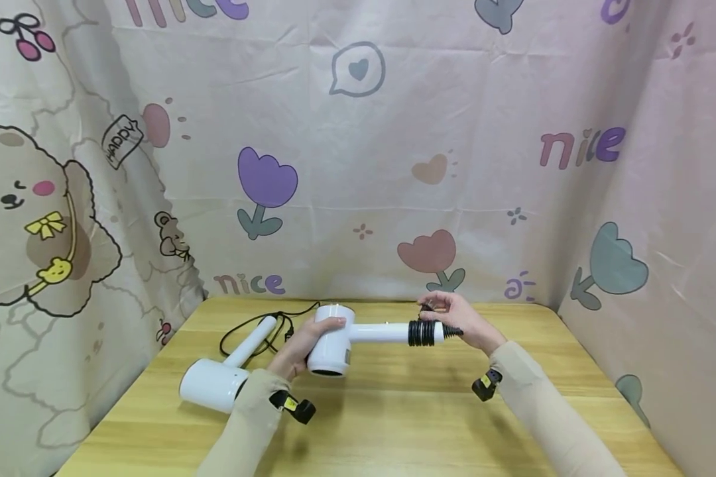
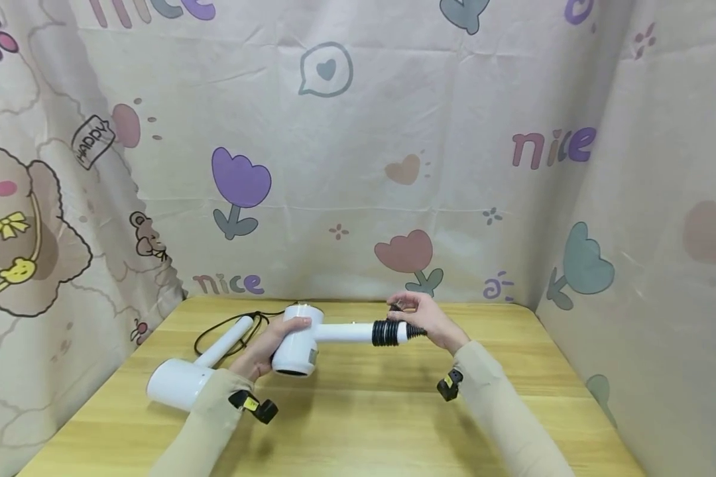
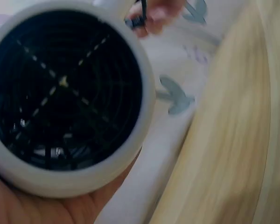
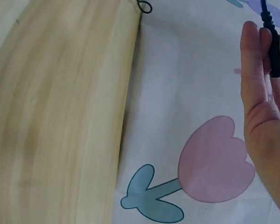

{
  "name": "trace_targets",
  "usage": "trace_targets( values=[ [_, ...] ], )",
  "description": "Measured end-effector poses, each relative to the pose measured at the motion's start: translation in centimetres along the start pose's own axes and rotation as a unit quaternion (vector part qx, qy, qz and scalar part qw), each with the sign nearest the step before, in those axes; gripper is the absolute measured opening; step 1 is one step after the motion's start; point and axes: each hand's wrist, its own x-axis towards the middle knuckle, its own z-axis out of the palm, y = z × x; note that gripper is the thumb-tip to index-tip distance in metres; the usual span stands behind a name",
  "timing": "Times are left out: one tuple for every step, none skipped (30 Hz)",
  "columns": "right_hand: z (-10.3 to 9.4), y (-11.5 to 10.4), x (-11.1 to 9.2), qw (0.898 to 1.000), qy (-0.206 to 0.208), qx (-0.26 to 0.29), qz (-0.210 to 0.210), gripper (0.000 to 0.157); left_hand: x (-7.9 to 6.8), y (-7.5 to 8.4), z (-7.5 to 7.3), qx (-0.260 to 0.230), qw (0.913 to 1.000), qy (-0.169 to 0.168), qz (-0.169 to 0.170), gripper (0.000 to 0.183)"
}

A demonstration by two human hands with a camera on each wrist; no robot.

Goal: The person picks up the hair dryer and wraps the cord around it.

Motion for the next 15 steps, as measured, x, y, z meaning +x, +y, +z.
trace_targets(
  values=[
    [0.1, 0.0, 0.0, 1.000, 0.001, 0.001, 0.009, 0.037, 0.1, 0.0, 0.0, 0.010, 0.9999, 0.000, 0.001, 0.069],
    [0.1, 0.0, -0.1, 1.000, -0.001, 0.004, 0.014, 0.036, 0.1, 0.0, -0.1, 0.020, 0.9998, 0.002, 0.002, 0.069],
    [0.2, 0.0, -0.1, 1.000, -0.006, 0.010, 0.019, 0.037, 0.2, -0.1, -0.1, 0.031, 0.9995, 0.005, 0.002, 0.069],
    [0.4, 0.1, -0.2, 0.999, -0.012, 0.019, 0.025, 0.037, 0.2, -0.1, -0.1, 0.042, 0.9991, 0.008, 0.001, 0.069],
    [0.6, 0.1, -0.3, 0.999, -0.018, 0.030, 0.031, 0.038, 0.3, -0.2, -0.1, 0.054, 0.9985, 0.010, 0.001, 0.069],
    [0.8, 0.2, -0.3, 0.999, -0.026, 0.032, 0.030, 0.038, 0.4, -0.3, -0.1, 0.067, 0.9977, 0.012, 0.002, 0.069],
    [1.0, 0.3, -0.4, 0.999, -0.034, 0.032, 0.029, 0.039, 0.5, -0.5, 0.0, 0.080, 0.9967, 0.013, 0.002, 0.068],
    [1.2, 0.3, -0.5, 0.998, -0.038, 0.037, 0.031, 0.038, 0.6, -0.6, 0.0, 0.090, 0.9958, 0.016, 0.004, 0.068],
    [1.5, 0.3, -0.5, 0.998, -0.039, 0.036, 0.032, 0.036, 0.7, -0.7, 0.0, 0.102, 0.9945, 0.019, 0.007, 0.068],
    [1.8, 0.4, -0.6, 0.998, -0.039, 0.034, 0.034, 0.035, 0.8, -0.9, 0.1, 0.112, 0.9934, 0.021, 0.009, 0.067],
    [2.1, 0.4, -0.7, 0.998, -0.040, 0.030, 0.036, 0.033, 1.0, -1.0, 0.1, 0.121, 0.9923, 0.024, 0.010, 0.067],
    [2.4, 0.5, -0.9, 0.998, -0.044, 0.023, 0.038, 0.031, 1.0, -1.1, 0.2, 0.131, 0.9910, 0.027, 0.010, 0.066],
    [2.8, 0.5, -1.0, 0.998, -0.045, 0.016, 0.044, 0.030, 1.0, -1.2, 0.3, 0.137, 0.9901, 0.027, 0.009, 0.066],
    [3.2, 0.6, -1.1, 0.998, -0.048, 0.009, 0.049, 0.028, 1.0, -1.3, 0.4, 0.143, 0.9892, 0.029, 0.008, 0.066],
    [3.5, 0.7, -1.2, 0.997, -0.052, -0.004, 0.051, 0.028, 1.1, -1.4, 0.5, 0.148, 0.9885, 0.030, 0.007, 0.066]
  ],
)
